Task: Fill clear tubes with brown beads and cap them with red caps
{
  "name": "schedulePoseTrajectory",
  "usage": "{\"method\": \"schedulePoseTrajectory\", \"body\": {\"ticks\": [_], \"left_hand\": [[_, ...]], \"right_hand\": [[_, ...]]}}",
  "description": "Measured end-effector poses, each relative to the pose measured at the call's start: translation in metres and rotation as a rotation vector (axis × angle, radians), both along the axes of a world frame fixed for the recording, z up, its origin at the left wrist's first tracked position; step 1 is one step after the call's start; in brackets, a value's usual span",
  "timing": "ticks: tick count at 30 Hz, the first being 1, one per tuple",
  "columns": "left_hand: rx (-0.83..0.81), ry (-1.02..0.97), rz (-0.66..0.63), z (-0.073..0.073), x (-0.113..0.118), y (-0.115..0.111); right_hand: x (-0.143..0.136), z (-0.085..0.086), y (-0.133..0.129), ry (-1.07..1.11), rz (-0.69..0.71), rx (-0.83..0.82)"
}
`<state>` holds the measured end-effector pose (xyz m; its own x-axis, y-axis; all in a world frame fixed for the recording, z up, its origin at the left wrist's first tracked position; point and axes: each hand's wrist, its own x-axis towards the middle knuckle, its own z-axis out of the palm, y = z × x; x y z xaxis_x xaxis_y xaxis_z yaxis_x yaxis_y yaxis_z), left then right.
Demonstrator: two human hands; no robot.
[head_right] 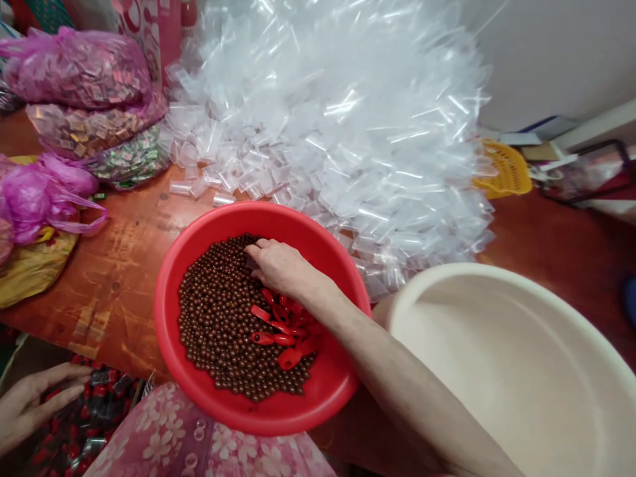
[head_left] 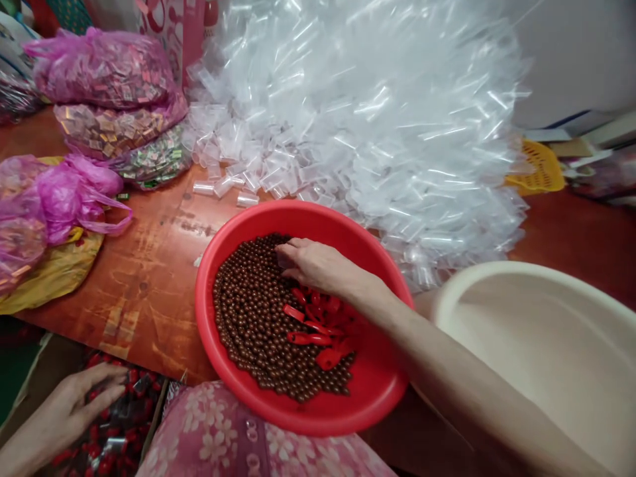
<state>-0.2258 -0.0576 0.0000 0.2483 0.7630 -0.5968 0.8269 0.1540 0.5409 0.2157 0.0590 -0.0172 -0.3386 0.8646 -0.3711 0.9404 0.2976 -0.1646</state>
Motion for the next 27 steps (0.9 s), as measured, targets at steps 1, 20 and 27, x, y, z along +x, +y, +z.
{"method": "schedulePoseTrajectory", "body": {"ticks": [1, 20, 27], "left_hand": [[0.012, -0.038, -0.038, 0.011, 0.015, 0.009], [0.602, -0.233, -0.363, 0.002, 0.22, 0.084], [0.585, -0.194, -0.508, 0.0, 0.215, 0.085]], "right_hand": [[-0.001, -0.002, 0.002, 0.003, -0.002, -0.002], [-0.017, 0.013, -0.022, 1.136, -0.371, -0.462], [-0.027, 0.032, -0.035, 0.401, 0.166, 0.091]]}}
